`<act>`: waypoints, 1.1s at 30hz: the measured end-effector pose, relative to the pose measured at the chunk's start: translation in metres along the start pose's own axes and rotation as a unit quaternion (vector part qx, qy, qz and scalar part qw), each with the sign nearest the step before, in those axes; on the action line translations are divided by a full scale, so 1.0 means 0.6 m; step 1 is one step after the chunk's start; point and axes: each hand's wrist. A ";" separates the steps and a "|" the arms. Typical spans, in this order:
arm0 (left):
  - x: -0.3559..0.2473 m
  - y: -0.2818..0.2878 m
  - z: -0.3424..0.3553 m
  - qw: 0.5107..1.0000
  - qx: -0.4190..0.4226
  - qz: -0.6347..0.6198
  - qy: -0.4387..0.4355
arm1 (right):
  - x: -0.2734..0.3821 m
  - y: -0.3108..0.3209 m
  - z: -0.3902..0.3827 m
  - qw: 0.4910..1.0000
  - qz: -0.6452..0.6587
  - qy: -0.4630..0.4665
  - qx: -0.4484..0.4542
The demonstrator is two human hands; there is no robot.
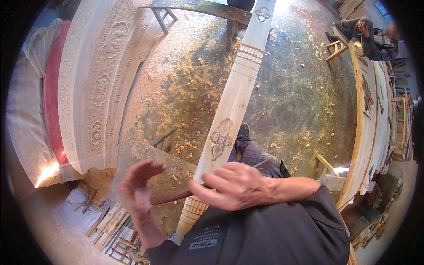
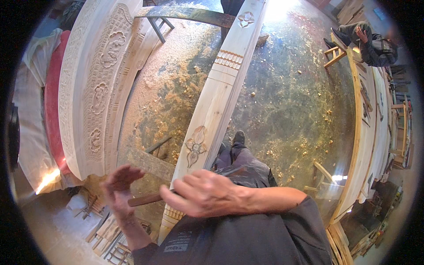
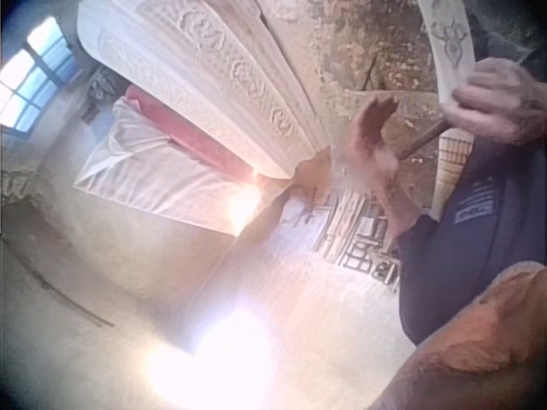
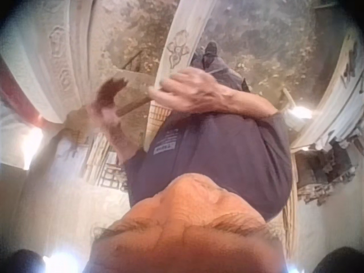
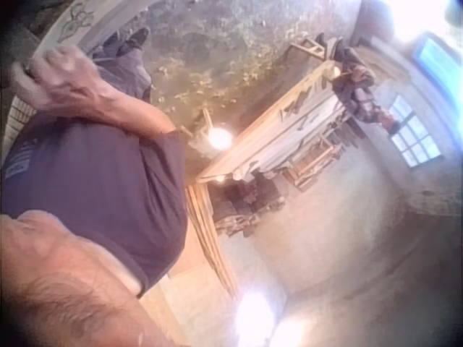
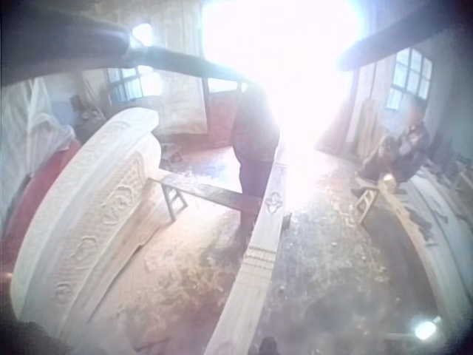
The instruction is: The person carves a floral pattern into a long wooden board using a chisel and a wooden mallet, occasionally picking up different chisels from a nearby table.
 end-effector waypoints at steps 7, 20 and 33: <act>-0.038 0.085 -0.041 0.998 -0.047 0.017 0.041 | 0.004 -0.121 0.102 0.997 0.051 0.051 -0.022; -0.026 0.131 -0.022 0.997 -0.026 -0.012 0.073 | -0.007 -0.176 0.114 0.993 0.110 0.034 0.006; -0.018 0.137 -0.024 0.997 -0.027 -0.008 0.078 | -0.003 -0.179 0.111 0.992 0.120 0.026 0.019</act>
Point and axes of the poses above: each hand's wrist, its own z-axis towards the middle knuckle, its own y-axis out of the back of the hand, x = y × z, and after that the axes turned 11 degrees about y, right-handed
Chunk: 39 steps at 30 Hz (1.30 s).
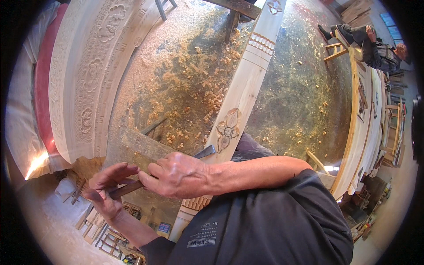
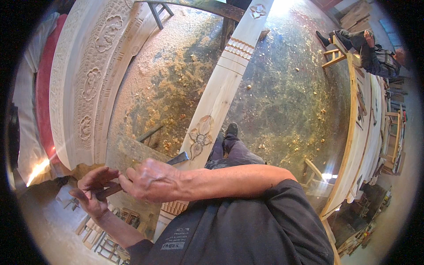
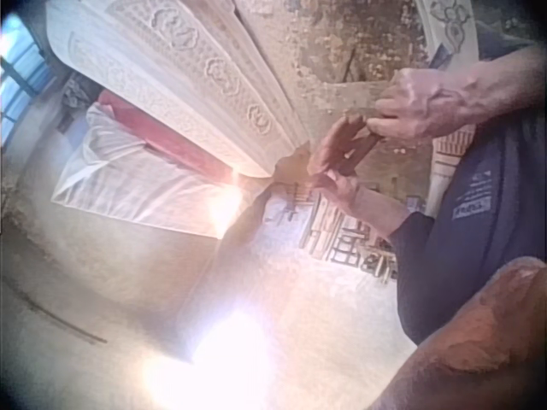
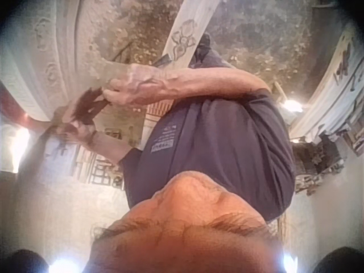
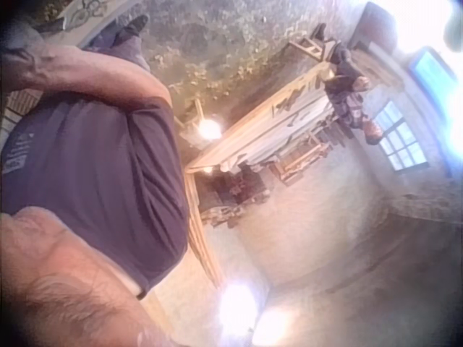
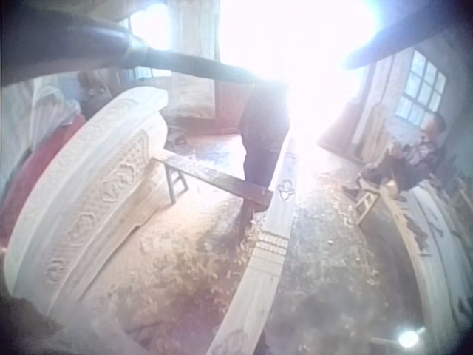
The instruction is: The person carves a floral pattern into a long wooden board using a chisel and a wooden mallet, occasionally picking up different chisels from a nearby table.
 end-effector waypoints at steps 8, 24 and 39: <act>0.004 0.002 0.018 0.999 -0.021 0.011 -0.031 | -0.002 0.001 0.004 0.999 0.025 -0.042 -0.026; -0.037 0.035 0.045 0.980 -0.035 -0.034 -0.193 | -0.006 0.008 0.005 0.996 0.019 -0.059 -0.058; -0.086 0.039 0.155 0.941 0.116 0.242 -0.205 | -0.015 0.003 0.025 0.982 0.012 -0.116 -0.149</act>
Point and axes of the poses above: each hand's wrist, its own z-axis towards the middle knuckle, its own y-axis out of the back of the hand, x = y × z, and after that the axes turned 11 degrees about y, right-handed
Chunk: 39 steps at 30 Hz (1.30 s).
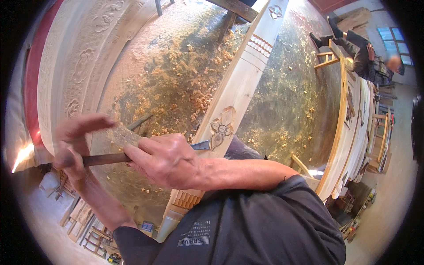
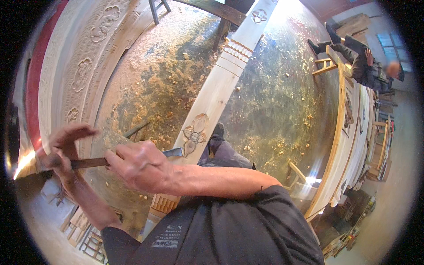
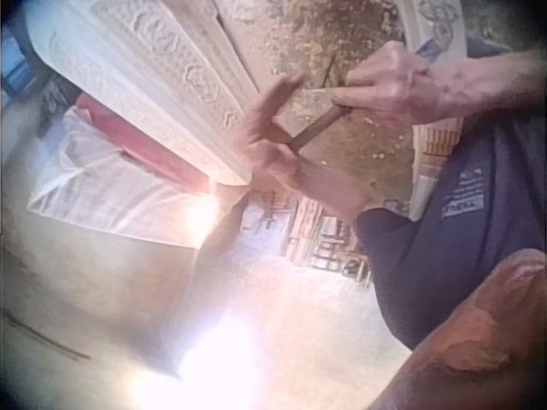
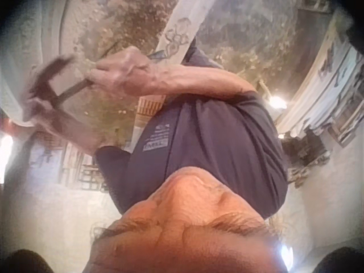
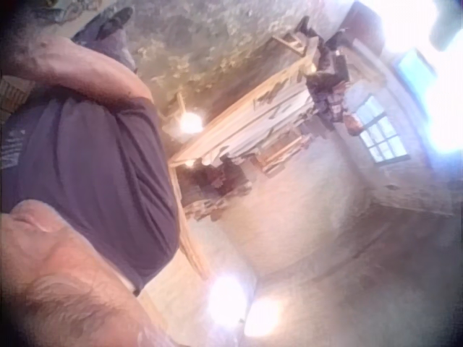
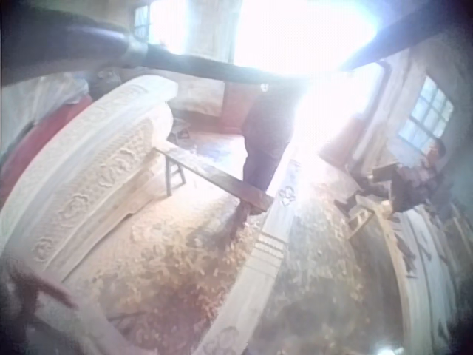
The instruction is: The person carves a floral pattern into a long wooden board using a chisel and a wooden mallet, occasionally picking up different chisels from a nearby table.
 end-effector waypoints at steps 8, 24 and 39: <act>0.029 0.112 -0.033 0.961 -0.203 -0.174 -0.072 | -0.001 0.005 0.005 1.000 -0.013 -0.009 -0.006; 0.020 0.025 -0.067 0.964 -0.108 -0.234 -0.062 | 0.033 0.028 -0.003 0.974 -0.154 0.167 0.021; 0.002 -0.088 -0.149 0.952 -0.153 -0.250 0.082 | 0.010 0.007 -0.019 0.987 0.034 0.087 0.129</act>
Point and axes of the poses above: each hand's wrist, its own z-axis towards the middle knuckle, its own y-axis out of the back of the hand, x = y × z, and after that the axes turned 11 degrees about y, right-handed
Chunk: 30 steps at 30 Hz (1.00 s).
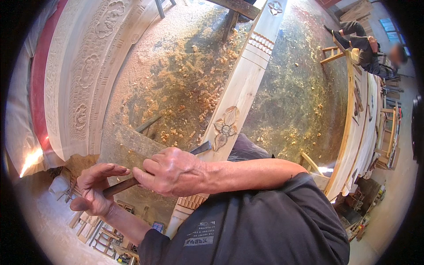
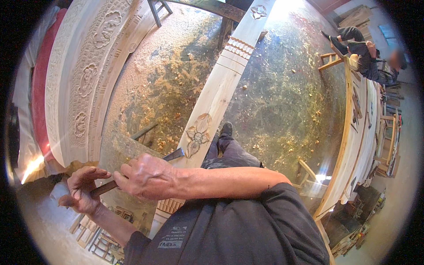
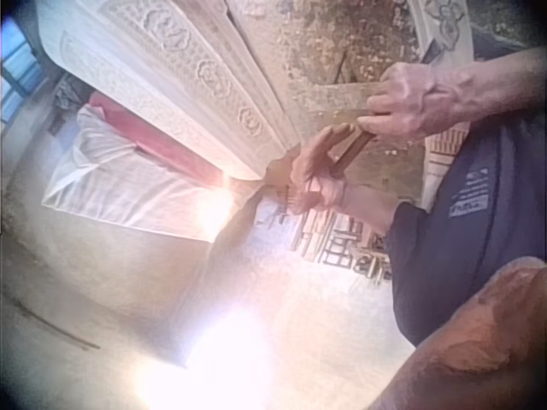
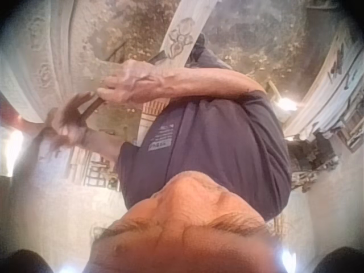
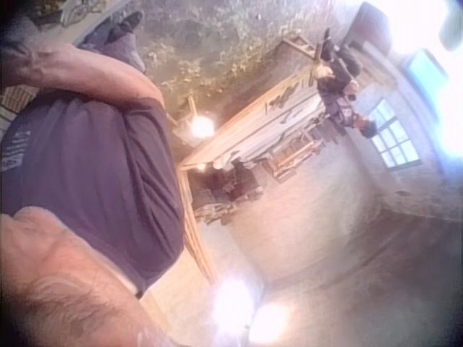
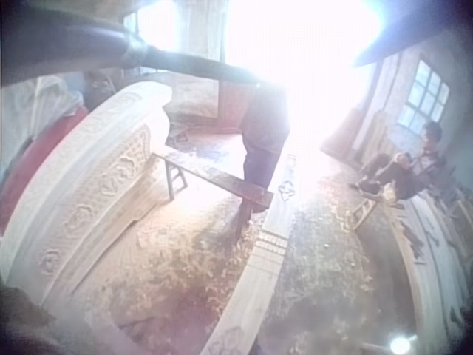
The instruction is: The person carves a floral pattern into a long wooden board using a chisel and a wooden mallet, occasionally picking up different chisels from a nearby table.
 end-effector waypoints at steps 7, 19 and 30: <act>-0.008 -0.005 0.017 0.999 0.039 0.015 -0.009 | -0.004 0.000 -0.002 0.999 -0.039 0.021 -0.004; -0.012 -0.014 0.031 0.997 0.038 0.044 -0.041 | -0.008 0.004 -0.001 1.000 -0.015 -0.013 -0.010; -0.037 0.023 0.114 0.983 0.132 0.082 -0.094 | -0.020 0.006 0.009 0.995 -0.021 -0.066 -0.073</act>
Point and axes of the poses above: each hand's wrist, its own z-axis towards the middle knuckle, its own y-axis out of the back of the hand, x = y × z, and after that the axes turned 11 degrees about y, right-handed
